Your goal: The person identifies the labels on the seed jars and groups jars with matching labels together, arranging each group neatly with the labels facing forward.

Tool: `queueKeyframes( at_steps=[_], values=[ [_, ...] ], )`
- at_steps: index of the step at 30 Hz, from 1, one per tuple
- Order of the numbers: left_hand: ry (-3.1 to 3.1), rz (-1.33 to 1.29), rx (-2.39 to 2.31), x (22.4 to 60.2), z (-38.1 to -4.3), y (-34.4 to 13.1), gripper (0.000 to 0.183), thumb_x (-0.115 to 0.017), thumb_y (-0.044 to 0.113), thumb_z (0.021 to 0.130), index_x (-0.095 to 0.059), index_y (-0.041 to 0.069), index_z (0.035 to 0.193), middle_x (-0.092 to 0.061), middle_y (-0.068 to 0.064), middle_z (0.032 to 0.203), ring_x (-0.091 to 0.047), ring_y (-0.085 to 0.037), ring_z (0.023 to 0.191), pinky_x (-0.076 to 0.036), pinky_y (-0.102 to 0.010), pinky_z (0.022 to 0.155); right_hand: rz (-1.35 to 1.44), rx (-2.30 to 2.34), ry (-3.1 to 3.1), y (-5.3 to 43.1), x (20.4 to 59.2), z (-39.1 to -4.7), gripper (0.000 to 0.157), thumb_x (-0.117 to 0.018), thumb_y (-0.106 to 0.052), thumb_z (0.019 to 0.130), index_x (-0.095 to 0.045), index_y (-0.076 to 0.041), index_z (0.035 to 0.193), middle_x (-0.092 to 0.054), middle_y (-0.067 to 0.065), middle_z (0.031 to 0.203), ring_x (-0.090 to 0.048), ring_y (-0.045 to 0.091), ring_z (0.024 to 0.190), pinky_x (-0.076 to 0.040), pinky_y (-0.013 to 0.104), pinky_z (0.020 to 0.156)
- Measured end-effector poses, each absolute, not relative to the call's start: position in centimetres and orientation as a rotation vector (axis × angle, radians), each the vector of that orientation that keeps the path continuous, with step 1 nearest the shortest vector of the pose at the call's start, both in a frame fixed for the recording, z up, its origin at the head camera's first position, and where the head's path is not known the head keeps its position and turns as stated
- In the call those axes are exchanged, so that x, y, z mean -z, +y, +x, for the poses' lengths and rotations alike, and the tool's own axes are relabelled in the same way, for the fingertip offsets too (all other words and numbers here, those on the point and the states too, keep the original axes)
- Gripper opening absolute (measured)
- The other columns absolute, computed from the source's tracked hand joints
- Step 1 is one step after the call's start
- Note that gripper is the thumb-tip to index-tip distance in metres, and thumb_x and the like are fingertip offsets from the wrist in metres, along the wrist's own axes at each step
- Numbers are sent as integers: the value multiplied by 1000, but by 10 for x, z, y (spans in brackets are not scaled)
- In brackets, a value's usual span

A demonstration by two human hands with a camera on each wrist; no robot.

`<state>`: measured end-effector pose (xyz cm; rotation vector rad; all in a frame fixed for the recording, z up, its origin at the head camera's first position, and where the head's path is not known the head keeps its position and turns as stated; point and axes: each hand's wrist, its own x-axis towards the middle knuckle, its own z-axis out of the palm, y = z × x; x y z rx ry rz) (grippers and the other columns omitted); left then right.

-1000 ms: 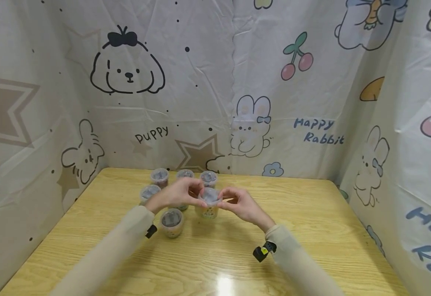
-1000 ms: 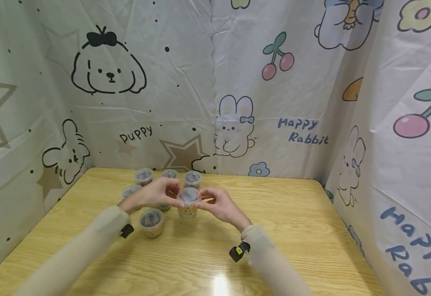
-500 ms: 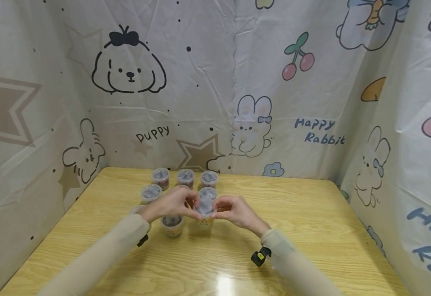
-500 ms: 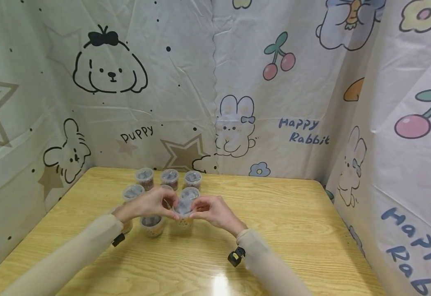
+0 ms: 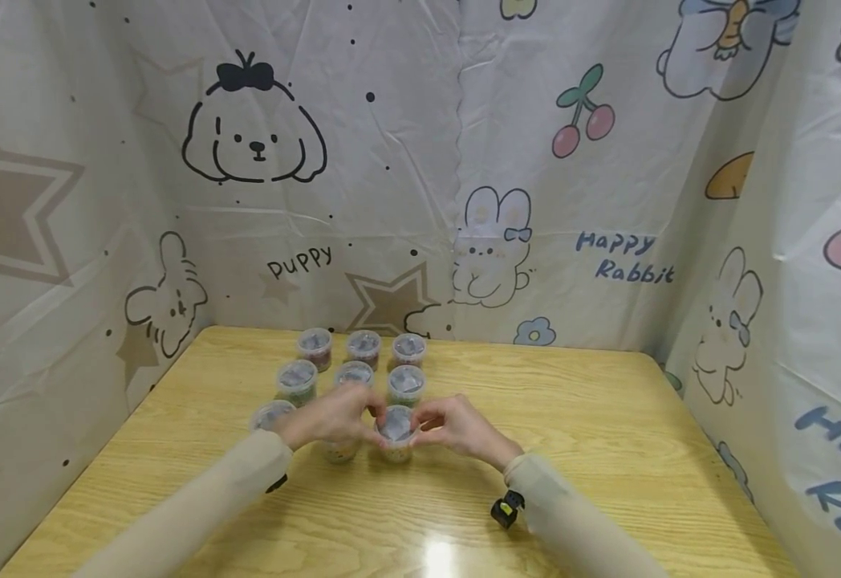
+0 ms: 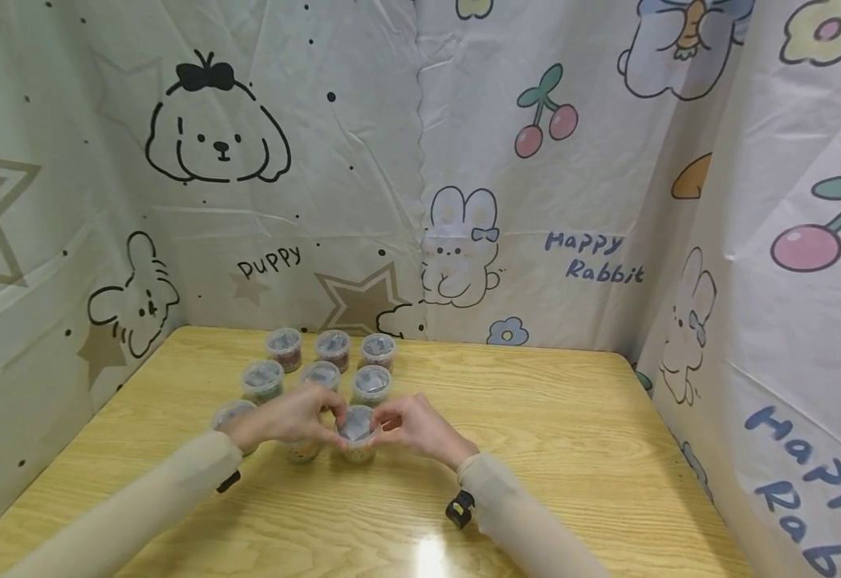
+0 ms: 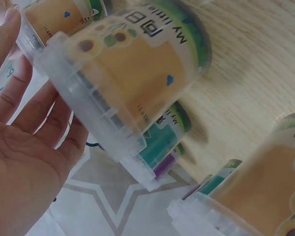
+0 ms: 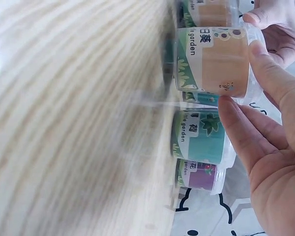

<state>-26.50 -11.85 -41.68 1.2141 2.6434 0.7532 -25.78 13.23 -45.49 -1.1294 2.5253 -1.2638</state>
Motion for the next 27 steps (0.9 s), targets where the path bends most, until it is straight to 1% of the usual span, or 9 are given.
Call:
queueKeyframes(
  at_steps=[3, 6, 12, 15, 21, 24, 27],
  values=[
    [2658, 1213, -700, 418, -264, -116, 28, -83, 39, 75, -65, 17, 78, -67, 11, 85, -65, -15, 87, -52, -30, 81, -1135, 1252, 2515, 133, 458, -257, 13, -79, -18, 83, -70, -15, 91, -73, -1, 94, -71, 12, 94, -58, 30, 83],
    [2661, 1195, -682, 419, -263, -115, 29, -83, 38, 75, -65, 17, 78, -67, 10, 87, -65, -17, 87, -50, -27, 78, -1115, 1253, 2509, 134, 460, -256, 13, -80, -18, 82, -70, -16, 90, -73, -1, 96, -71, 12, 95, -58, 31, 84],
    [2659, 1158, -688, 420, -262, -114, 27, -83, 39, 76, -65, 20, 79, -68, 12, 90, -64, -16, 89, -49, -27, 78, -1067, 1261, 2532, 135, 460, -253, 13, -81, -19, 82, -70, -17, 89, -73, -1, 98, -71, 14, 96, -58, 32, 83],
    [2650, 1147, -686, 421, -263, -115, 26, -83, 39, 77, -65, 21, 79, -68, 12, 91, -64, -16, 88, -49, -27, 78, -1041, 1226, 2555, 134, 459, -252, 13, -80, -21, 82, -71, -18, 90, -73, -3, 98, -71, 12, 96, -58, 30, 83],
    [2654, 1130, -671, 421, -262, -117, 25, -81, 41, 78, -64, 24, 79, -67, 15, 92, -63, -11, 89, -49, -29, 80, -1038, 1162, 2602, 134, 457, -249, 13, -79, -24, 84, -71, -21, 93, -73, -5, 100, -69, 9, 96, -57, 30, 83],
    [2659, 1133, -667, 420, -261, -117, 24, -81, 42, 79, -64, 24, 80, -66, 15, 90, -60, -10, 84, -48, -26, 76, -1033, 1163, 2595, 135, 456, -248, 13, -78, -25, 84, -71, -22, 95, -73, -6, 101, -69, 9, 97, -57, 30, 84],
    [2650, 1144, -680, 421, -261, -117, 24, -81, 42, 79, -65, 23, 82, -67, 14, 89, -57, -13, 77, -45, -25, 69, -1043, 1171, 2573, 137, 455, -248, 15, -76, -28, 86, -71, -21, 99, -73, -5, 105, -69, 12, 100, -56, 30, 85]
  ],
)
